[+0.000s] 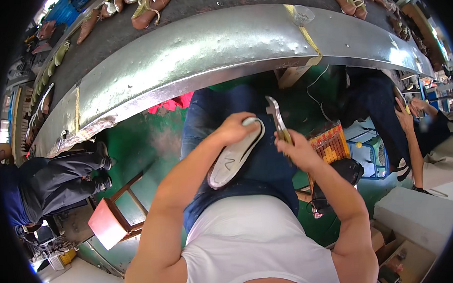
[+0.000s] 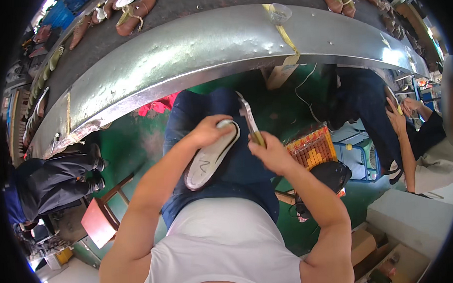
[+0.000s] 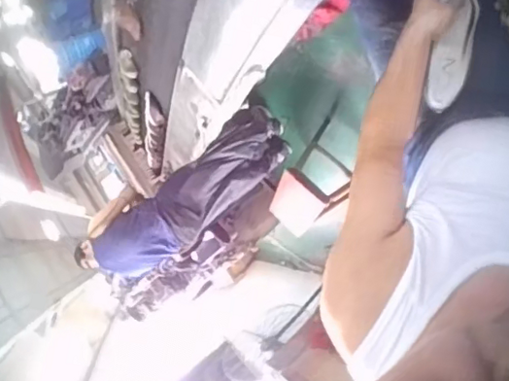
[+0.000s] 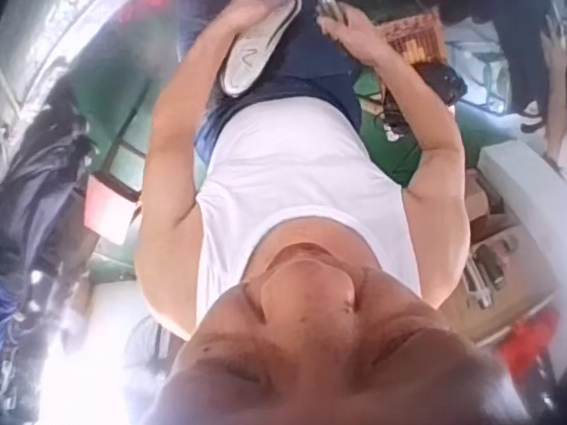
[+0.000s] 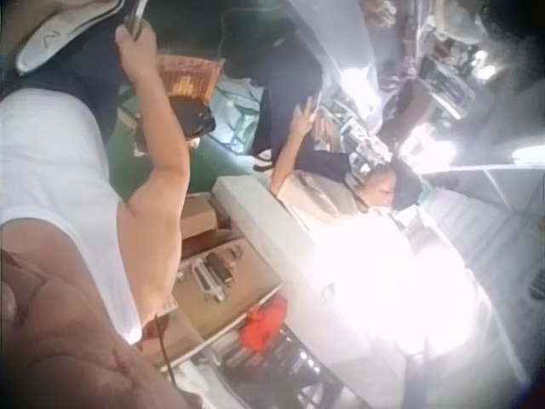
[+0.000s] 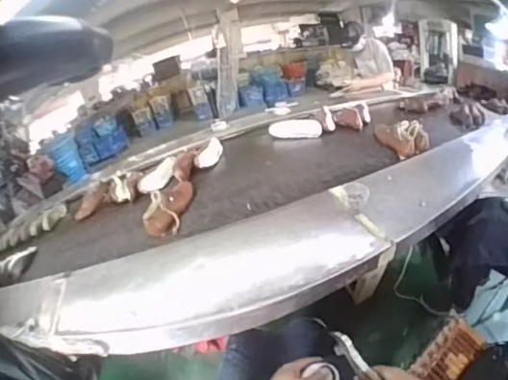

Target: Using pliers to pull and secure shoe upper material over a last on an assembly line.

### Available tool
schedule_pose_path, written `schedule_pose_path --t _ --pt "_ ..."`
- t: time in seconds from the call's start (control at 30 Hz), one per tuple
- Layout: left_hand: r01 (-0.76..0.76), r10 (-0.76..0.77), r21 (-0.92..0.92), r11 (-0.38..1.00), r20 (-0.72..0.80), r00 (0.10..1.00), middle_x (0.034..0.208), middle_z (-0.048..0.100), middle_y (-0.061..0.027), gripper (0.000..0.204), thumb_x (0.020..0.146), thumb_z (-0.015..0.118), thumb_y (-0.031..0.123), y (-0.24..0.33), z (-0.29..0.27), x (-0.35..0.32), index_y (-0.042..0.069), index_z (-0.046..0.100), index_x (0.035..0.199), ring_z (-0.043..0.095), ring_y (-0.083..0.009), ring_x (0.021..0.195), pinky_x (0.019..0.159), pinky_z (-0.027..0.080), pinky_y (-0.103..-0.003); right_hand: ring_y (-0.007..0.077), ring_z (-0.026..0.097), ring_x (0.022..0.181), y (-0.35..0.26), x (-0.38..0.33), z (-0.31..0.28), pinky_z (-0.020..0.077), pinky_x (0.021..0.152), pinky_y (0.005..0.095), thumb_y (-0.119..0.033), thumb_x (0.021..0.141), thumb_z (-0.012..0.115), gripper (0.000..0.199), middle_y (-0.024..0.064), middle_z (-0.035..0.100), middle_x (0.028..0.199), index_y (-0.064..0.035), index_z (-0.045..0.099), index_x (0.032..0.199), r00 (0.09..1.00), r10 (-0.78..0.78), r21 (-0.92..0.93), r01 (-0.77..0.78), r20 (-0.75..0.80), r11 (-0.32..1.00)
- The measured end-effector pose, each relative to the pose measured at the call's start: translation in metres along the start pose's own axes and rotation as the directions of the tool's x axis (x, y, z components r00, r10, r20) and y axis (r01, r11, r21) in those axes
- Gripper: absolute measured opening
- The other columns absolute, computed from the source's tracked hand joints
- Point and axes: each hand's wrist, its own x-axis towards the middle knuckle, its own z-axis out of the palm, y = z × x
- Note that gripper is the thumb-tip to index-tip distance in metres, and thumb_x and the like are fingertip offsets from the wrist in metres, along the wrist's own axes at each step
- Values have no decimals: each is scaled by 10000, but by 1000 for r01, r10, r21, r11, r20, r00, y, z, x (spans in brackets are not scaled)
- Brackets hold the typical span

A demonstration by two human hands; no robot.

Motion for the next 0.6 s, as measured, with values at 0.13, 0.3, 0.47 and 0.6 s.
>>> schedule_pose_path --t 0.13,0.3,0.47,0.6 --pt "-331 95 -799 502 -330 939 1276 568 -63 537 954 656 168 -9 -10 -43 87 436 1437 535 -152 1159 1001 441 -307 151 590 676 -20 -39 21 480 637 306 -233 937 620 295 84 630 792 -27 595 1146 997 -61 -234 70 44 970" --pt "-400 175 -754 522 -364 915 1371 483 -83 491 1006 556 191 -27 -5 -68 114 380 1458 455 -163 1267 1067 376 -325 198 598 706 -35 -44 45 485 690 340 -204 948 603 286 133 634 793 -4 605 1153 971 -77 -295 143 225 945" --pt "-494 276 -426 758 -477 834 1473 373 -126 474 1026 506 261 -37 -9 -71 103 376 1453 355 -206 1379 1121 306 -345 137 595 767 -42 -22 54 496 697 304 -160 959 584 285 87 658 904 3 592 1193 948 0 -164 55 318 985" --pt "-446 202 -570 691 -440 875 1495 369 -131 461 1020 518 269 -35 -11 -73 93 409 1432 382 -217 1371 1114 322 -340 106 596 853 -46 -10 54 513 700 288 -137 974 560 275 55 660 963 8 580 1206 898 116 105 -175 424 979"
